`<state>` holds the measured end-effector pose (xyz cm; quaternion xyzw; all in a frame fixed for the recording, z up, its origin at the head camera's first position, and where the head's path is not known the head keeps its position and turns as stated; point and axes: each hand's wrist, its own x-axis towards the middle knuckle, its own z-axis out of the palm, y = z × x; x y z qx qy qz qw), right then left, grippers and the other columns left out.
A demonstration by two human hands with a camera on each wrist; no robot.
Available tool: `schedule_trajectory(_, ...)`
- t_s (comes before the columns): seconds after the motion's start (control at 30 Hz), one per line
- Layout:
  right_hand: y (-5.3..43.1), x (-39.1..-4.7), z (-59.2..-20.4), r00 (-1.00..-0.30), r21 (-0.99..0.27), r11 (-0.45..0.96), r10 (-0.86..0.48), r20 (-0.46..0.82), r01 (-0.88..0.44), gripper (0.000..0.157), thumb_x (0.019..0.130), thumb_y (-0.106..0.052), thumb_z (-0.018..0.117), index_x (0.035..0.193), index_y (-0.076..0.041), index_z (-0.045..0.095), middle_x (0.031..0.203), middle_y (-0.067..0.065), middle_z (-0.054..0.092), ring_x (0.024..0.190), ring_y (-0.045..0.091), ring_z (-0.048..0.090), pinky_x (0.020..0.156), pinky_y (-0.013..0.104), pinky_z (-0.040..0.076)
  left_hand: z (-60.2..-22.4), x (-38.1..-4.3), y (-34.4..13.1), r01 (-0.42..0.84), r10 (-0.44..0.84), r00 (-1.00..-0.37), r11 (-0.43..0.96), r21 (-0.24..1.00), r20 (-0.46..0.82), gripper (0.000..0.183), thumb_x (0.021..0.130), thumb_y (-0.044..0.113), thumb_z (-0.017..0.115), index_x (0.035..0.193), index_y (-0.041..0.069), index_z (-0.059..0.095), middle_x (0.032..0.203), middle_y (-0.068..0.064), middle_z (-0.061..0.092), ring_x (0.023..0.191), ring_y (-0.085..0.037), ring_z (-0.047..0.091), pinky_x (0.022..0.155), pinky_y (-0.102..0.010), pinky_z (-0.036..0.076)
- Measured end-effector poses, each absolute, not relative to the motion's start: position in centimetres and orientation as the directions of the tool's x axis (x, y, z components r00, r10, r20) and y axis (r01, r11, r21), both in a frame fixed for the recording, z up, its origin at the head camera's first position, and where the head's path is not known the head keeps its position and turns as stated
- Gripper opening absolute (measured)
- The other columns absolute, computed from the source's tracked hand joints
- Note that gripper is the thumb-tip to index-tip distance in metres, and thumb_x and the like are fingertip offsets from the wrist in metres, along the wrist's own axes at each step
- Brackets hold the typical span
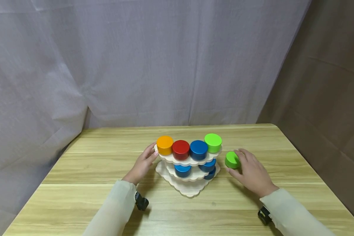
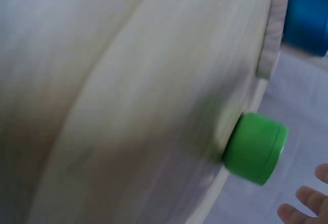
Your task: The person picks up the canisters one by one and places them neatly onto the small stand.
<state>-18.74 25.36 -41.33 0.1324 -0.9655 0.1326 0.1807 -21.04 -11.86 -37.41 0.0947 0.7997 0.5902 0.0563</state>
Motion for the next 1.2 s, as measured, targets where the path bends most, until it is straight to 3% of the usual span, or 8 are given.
schedule_trajectory(0.2,26.5,-19.4,-41.6,-0.917,-0.228,0.936,-0.176,0.357,-0.268,0.081,0.076,-0.052,0.063,0.131,0.003,0.038,0.131,0.025,0.036,0.117,0.042,0.036,0.089,0.059,0.033,-37.4,-21.1,-11.8,0.079,0.213,-0.977,0.294,0.953,0.016,0.049,0.095,0.028,0.043,0.140,0.015,0.030,0.133,-0.021,0.040,0.115,-0.034,0.043,0.091,-0.049,0.037)
schedule_trajectory(0.73,27.5,-21.5,-42.0,-0.988,-0.387,0.915,-0.062,0.142,-0.113,0.102,0.069,-0.062,0.063,0.136,0.005,0.026,0.125,0.031,0.035,0.112,0.046,0.038,0.085,0.062,0.034,-37.5,-21.1,-11.8,0.077,0.214,-0.977,0.274,0.959,0.018,0.049,0.095,0.027,0.043,0.140,0.015,0.030,0.132,-0.021,0.041,0.116,-0.034,0.042,0.092,-0.051,0.036)
schedule_trajectory(0.97,27.2,-22.5,-42.5,-0.994,-0.482,0.870,-0.072,0.085,-0.104,0.101,0.070,-0.058,0.066,0.135,0.008,0.026,0.123,0.031,0.037,0.110,0.043,0.041,0.087,0.059,0.035,-37.6,-21.1,-11.9,0.085,0.211,-0.977,0.280,0.956,0.025,0.048,0.095,0.027,0.043,0.140,0.015,0.031,0.130,-0.020,0.042,0.114,-0.033,0.043,0.091,-0.050,0.037)
schedule_trajectory(1.2,27.0,-23.0,-43.0,-0.995,-0.539,0.837,-0.078,0.056,-0.096,0.090,0.071,-0.051,0.069,0.130,0.008,0.033,0.118,0.028,0.044,0.106,0.040,0.044,0.084,0.055,0.039,-37.6,-21.2,-11.9,0.086,0.209,-0.977,0.269,0.959,0.029,0.048,0.095,0.028,0.044,0.140,0.016,0.031,0.130,-0.020,0.042,0.115,-0.033,0.043,0.092,-0.051,0.036)
